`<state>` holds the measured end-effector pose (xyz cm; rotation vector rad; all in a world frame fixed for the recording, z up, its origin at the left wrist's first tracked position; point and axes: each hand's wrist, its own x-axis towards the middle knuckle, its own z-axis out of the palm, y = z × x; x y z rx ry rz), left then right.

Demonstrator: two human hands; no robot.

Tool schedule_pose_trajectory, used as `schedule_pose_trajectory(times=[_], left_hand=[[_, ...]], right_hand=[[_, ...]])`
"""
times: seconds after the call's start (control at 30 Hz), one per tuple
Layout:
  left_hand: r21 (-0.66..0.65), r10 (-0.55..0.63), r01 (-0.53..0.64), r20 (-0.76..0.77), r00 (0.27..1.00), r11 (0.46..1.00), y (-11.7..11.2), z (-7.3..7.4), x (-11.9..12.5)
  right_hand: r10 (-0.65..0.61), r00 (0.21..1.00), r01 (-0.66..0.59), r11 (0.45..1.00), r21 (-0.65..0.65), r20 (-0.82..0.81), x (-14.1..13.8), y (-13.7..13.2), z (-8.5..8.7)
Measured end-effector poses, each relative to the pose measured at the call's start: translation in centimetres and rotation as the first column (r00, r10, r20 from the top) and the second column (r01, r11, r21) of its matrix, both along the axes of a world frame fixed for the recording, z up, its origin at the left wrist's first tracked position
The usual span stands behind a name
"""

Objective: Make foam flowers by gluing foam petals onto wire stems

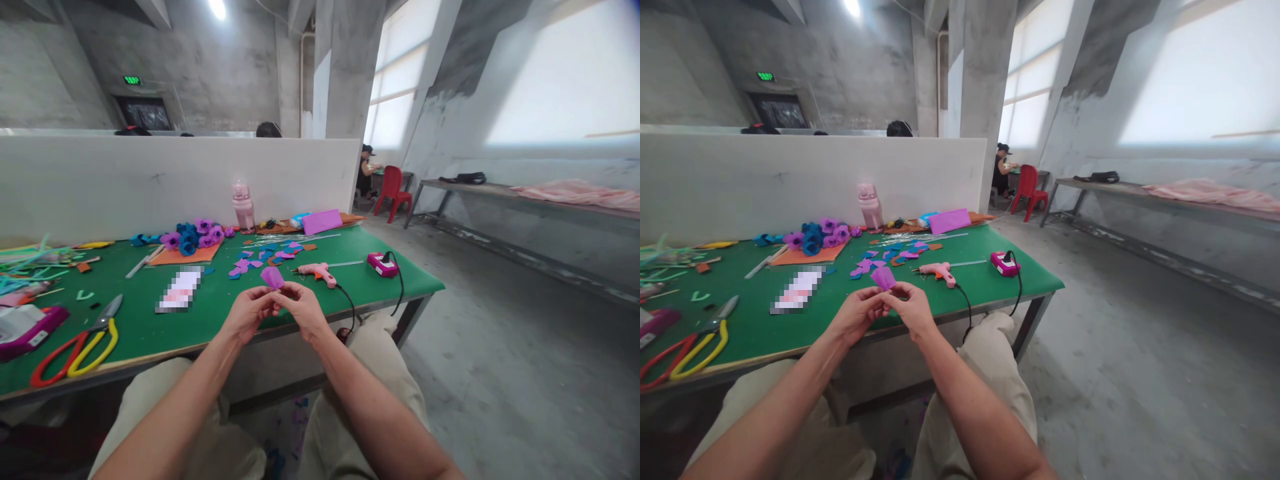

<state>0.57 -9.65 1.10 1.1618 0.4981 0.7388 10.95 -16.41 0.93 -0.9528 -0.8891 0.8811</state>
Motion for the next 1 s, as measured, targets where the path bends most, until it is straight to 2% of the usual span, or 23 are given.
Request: schedule_pose_trajectory(times=[0.4,0.7,0.8,1.0], left_hand=[[-0.072,0.091,-0.091,-0.004,0.996,0.993,-0.12,0.22,0.23],[-0.088,0.116,-0.114,0.013,0.993,0.990,0.02,0.06,0.27],[-0.093,0.124,-0.123,0.004,0.992,0.988,-0.04,0.07,0.27],[-0.083,0.134,-0.133,0.001,0.991,0.988,-0.06,0.05,0.29]], right_hand=[[-0.139,0.984,0.143,0.989,-0.032,0.109,-0.50,0.17,-0.67],[-0.296,0.869,0.273,0.955,0.113,0.398,-0.77,-0.18,-0.94],[-0.325,0.842,0.296,0.946,0.134,0.431,-0.75,-0.31,-0.85],[-0.328,0.837,0.294,0.945,0.146,0.438,-0.70,-0.31,-0.90]])
